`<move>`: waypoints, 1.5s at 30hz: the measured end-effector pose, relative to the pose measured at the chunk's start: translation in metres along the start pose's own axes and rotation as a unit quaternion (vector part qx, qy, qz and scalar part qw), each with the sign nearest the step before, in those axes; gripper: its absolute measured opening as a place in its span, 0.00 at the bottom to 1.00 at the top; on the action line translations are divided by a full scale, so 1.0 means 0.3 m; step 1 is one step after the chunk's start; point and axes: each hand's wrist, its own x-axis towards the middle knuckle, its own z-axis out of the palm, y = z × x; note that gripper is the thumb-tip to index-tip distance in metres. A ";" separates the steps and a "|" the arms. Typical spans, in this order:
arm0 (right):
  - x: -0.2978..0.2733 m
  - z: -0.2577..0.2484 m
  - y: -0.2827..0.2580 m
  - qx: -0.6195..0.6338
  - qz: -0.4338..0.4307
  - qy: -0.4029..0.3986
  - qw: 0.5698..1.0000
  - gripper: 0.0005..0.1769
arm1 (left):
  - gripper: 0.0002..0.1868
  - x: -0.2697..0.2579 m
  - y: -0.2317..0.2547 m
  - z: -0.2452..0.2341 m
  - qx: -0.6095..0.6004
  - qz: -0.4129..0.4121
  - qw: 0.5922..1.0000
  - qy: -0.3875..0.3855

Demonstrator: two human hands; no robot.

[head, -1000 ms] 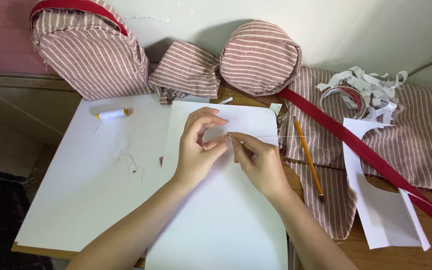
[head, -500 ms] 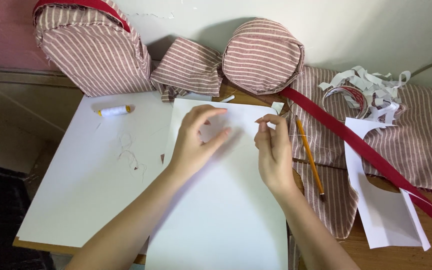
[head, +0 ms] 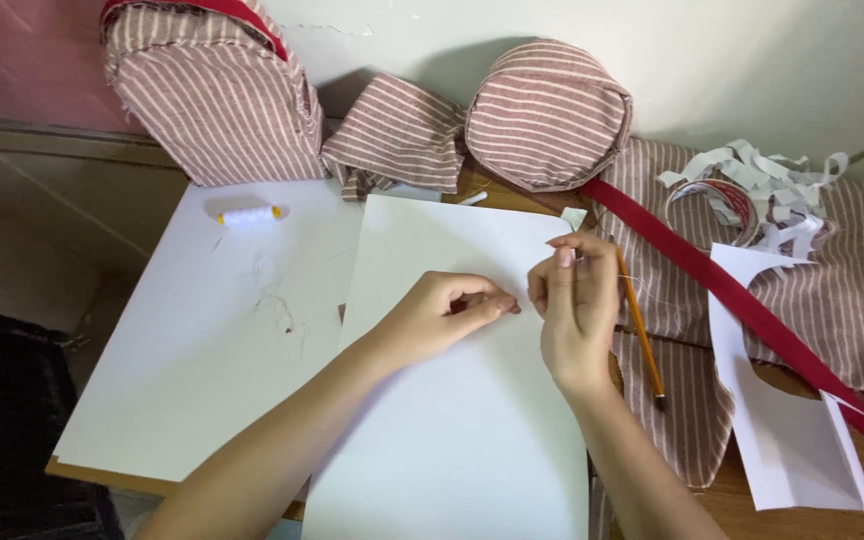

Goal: Threading a needle and preparing small components for a sewing project involving striped fabric.

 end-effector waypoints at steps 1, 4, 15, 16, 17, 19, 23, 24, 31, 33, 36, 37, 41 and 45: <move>0.001 0.000 0.001 -0.008 -0.002 0.015 1.000 0.08 | 0.13 0.000 0.012 -0.006 0.005 0.004 1.000 0.001; 0.002 -0.003 0.007 -0.040 -0.006 0.024 0.999 0.08 | 0.13 -0.007 0.023 -0.008 -0.002 0.000 1.000 0.011; 0.017 0.008 -0.033 -0.076 0.016 0.051 0.996 0.08 | 0.15 -0.003 0.025 -0.026 -0.079 -0.005 0.996 0.037; 0.014 0.000 -0.012 -0.079 0.020 0.055 0.995 0.08 | 0.16 -0.004 0.021 -0.027 -0.095 -0.012 0.995 0.039; 0.014 0.000 -0.012 -0.080 0.020 0.056 0.995 0.08 | 0.16 -0.007 0.050 -0.032 -0.096 -0.012 0.995 0.037; 0.015 -0.002 -0.011 -0.086 0.025 0.061 0.994 0.08 | 0.16 -0.011 0.108 -0.039 -0.169 -0.038 0.984 0.042; 0.025 0.005 -0.055 -0.076 0.036 0.066 0.994 0.08 | 0.17 0.019 -0.025 -0.053 -0.215 -0.040 0.975 0.047; 0.026 0.003 -0.055 -0.071 0.039 0.073 0.994 0.08 | 0.16 0.021 -0.036 -0.061 -0.240 -0.042 0.968 0.056; 0.041 -0.020 -0.045 -0.059 0.029 0.115 0.991 0.08 | 0.15 0.039 -0.118 -0.164 -0.401 -0.041 0.912 0.078; 0.039 -0.039 -0.003 -0.049 0.030 0.133 0.990 0.07 | 0.14 0.039 -0.131 -0.204 -0.417 -0.028 0.904 0.090; 0.046 -0.060 0.029 -0.022 0.029 0.158 0.987 0.06 | 0.12 0.037 -0.117 -0.261 -0.458 -0.004 0.882 0.112; 0.050 -0.064 0.035 -0.006 0.027 0.167 0.986 0.06 | 0.10 0.035 -0.106 -0.281 -0.484 0.008 0.867 0.122; 0.063 -0.065 0.012 -0.003 0.042 0.190 0.981 0.06 | 0.10 0.019 -0.087 -0.350 -0.501 0.023 0.851 0.157; 0.065 -0.080 0.020 0.024 0.065 0.210 0.975 0.06 | 0.11 0.012 -0.105 -0.414 -0.530 0.061 0.825 0.186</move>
